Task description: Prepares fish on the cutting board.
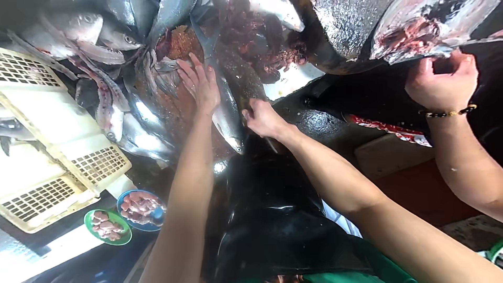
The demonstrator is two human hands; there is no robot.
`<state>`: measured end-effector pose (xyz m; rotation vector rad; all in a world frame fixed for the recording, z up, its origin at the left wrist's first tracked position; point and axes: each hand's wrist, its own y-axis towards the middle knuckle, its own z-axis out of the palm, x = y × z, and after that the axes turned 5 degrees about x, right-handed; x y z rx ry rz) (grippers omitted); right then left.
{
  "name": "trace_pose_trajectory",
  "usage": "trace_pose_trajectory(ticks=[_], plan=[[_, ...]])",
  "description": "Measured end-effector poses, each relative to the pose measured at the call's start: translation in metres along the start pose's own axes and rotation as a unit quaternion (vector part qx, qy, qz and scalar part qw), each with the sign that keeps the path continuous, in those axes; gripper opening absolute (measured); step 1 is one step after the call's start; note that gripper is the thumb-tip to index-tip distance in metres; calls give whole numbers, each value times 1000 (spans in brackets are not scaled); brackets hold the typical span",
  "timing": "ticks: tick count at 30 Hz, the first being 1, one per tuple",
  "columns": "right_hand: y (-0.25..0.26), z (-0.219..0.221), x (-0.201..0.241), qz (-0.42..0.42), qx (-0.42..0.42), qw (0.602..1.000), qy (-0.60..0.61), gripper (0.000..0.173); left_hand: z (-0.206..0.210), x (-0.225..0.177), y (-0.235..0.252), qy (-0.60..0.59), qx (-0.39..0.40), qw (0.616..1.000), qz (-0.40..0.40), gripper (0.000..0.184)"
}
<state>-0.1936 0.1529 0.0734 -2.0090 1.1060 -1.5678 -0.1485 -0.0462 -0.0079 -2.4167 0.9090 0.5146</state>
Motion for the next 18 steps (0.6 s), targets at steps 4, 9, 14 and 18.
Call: trace_pose_trajectory(ticks=[4,9,14,18], plan=[[45,-11,17,20,-3,996,88,23,0,1,1,-5,3,1000,-8,73],[30,-23,11,-8,-22,1000,-1,27,-9,-20,-31,17,-52,998,-34,82],[6,-66,27,-38,-98,949,-296,34,-23,-16,-105,93,135,983,82,131],[13,-94,50,-58,-36,903,-424,44,-34,8,-104,161,160,960,167,121]])
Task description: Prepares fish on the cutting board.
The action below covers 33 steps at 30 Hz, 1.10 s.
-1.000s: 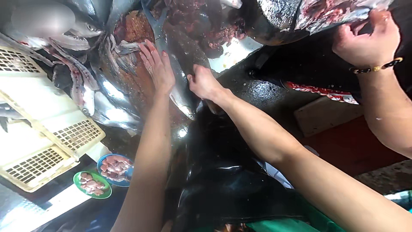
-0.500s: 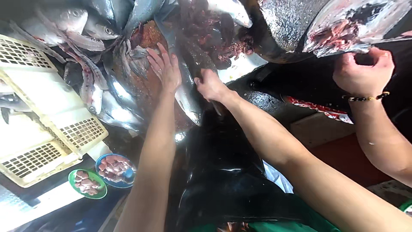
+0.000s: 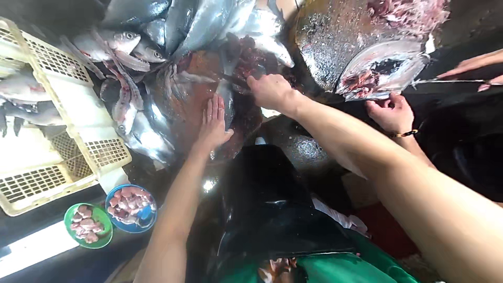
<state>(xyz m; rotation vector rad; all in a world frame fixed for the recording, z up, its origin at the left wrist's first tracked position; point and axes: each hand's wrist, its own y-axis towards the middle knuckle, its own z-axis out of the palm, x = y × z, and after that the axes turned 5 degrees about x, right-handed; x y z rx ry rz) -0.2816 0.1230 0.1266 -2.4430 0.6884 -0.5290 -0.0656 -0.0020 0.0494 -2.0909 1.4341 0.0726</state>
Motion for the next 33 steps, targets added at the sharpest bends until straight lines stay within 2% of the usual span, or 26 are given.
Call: trace_pose_trajectory(ticks=[3,6,8,11,15,18,25,29,33], plan=[[-9,-6,-20,0,18,999,-47,38,6,10,-1,-8,-32,999,33,99],[-12,-23,-25,10,41,995,-89,30,18,26,12,-104,-96,989,41,67],[-2,-31,-21,8,37,995,-95,27,24,33,23,-139,-132,981,39,56],[16,-25,-18,17,74,997,-16,43,27,34,28,-149,-137,979,30,55],[16,11,-17,1,115,986,117,47,26,33,26,-157,-139,977,30,55],[16,21,-16,-18,123,985,120,45,27,34,25,-150,-142,978,31,55],[-7,30,2,-23,224,967,122,46,30,41,27,-151,-133,978,57,56],[-28,58,8,-83,221,965,118,39,27,40,27,-131,-125,982,60,56],[-44,73,7,-90,232,965,87,43,25,38,28,-120,-125,983,65,57]])
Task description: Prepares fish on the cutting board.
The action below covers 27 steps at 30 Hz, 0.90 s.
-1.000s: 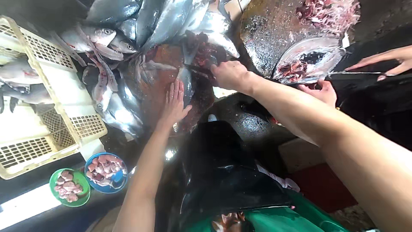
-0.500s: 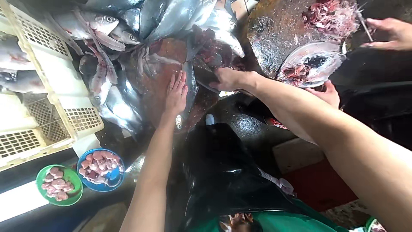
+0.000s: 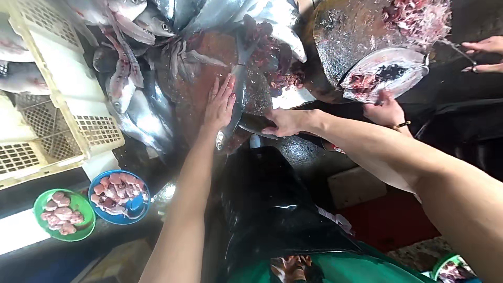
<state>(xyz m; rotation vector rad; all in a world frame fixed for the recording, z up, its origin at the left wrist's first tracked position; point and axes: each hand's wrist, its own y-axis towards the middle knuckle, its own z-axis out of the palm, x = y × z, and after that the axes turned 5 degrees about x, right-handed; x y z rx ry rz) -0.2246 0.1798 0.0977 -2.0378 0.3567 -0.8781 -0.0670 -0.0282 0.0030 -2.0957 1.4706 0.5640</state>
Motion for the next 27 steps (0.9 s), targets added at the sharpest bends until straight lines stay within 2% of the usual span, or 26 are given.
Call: trace_pose_trajectory(ticks=[5,10,14,17,21,25,27], plan=[[-1,-1,-2,-2,15,1000,6,44,1,1,4,9,-2,1000,-5,57],[0,44,-2,-12,-74,989,129,44,15,-10,-39,-43,-68,995,-50,56],[3,46,11,-4,-56,988,147,47,29,-11,-62,-69,-67,993,-69,57],[7,33,4,-24,-56,992,115,46,27,-9,-53,-58,-74,993,-70,56],[-4,44,8,-64,5,998,17,37,25,-10,-55,-47,-67,994,-71,57],[-17,64,12,-20,-13,998,-52,41,23,-16,-53,-41,-46,994,-89,58],[-24,67,13,-12,-27,998,-62,40,17,-21,-56,-43,-29,993,-107,65]])
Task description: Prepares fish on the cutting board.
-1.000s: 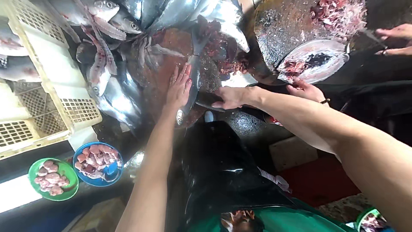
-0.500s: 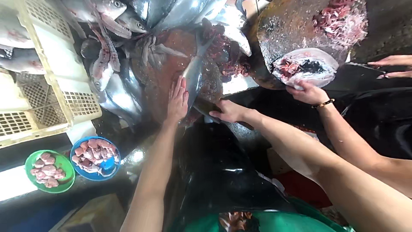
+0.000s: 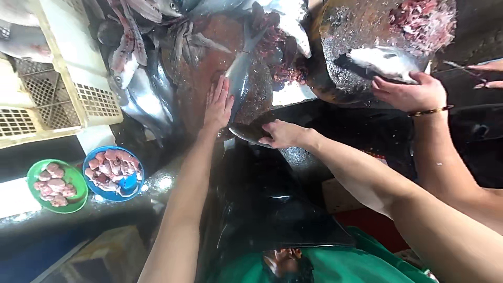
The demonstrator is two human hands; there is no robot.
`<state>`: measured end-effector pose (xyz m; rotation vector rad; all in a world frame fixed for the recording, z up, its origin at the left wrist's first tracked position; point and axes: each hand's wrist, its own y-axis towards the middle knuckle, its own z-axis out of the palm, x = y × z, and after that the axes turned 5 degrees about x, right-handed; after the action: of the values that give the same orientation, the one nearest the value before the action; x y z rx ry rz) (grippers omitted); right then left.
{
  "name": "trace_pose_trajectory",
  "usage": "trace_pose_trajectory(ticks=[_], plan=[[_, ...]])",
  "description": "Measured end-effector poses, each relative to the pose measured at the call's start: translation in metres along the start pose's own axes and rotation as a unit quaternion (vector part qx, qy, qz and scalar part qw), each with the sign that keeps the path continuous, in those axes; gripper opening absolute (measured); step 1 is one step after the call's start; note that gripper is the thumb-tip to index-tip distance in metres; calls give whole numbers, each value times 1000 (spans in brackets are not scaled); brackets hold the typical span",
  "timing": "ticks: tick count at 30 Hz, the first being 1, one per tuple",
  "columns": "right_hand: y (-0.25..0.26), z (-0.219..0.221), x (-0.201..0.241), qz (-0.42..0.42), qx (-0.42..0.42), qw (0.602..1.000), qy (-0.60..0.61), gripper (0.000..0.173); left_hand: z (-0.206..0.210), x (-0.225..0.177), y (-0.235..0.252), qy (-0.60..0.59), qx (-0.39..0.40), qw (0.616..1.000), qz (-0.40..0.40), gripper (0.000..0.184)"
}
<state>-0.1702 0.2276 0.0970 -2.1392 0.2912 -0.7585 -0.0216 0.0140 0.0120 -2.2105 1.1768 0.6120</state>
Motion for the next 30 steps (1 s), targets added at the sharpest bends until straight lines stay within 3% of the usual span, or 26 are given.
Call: trace_pose_trajectory(ticks=[3,5,11,13,15,17,19,21,23,25,30], plan=[[-6,-3,-1,19,-7,1000,-15,38,-14,-24,2,42,39,997,-51,106],[-8,-2,3,31,-2,999,-21,39,-25,-50,6,87,74,988,-103,119],[-14,-8,18,48,-3,999,10,40,-64,-80,44,36,16,985,-166,85],[-16,-7,20,50,-2,999,13,41,-70,-80,50,38,8,994,-106,82],[-17,-7,20,52,-2,999,16,42,-77,-85,46,109,100,988,45,83],[-19,-6,22,58,1,998,24,43,-75,-88,32,293,249,910,157,77],[-23,-7,27,66,5,997,33,43,-67,-80,24,453,322,792,253,56],[-27,-7,36,74,6,996,41,44,-70,-64,32,480,326,719,382,49],[-34,-11,51,94,-4,995,40,42,-78,-54,47,459,348,686,444,43],[-49,-22,70,137,-19,990,36,36,-82,-50,56,443,345,694,451,38],[-62,-50,103,211,-78,973,-43,28,-114,-50,47,439,230,788,366,32]])
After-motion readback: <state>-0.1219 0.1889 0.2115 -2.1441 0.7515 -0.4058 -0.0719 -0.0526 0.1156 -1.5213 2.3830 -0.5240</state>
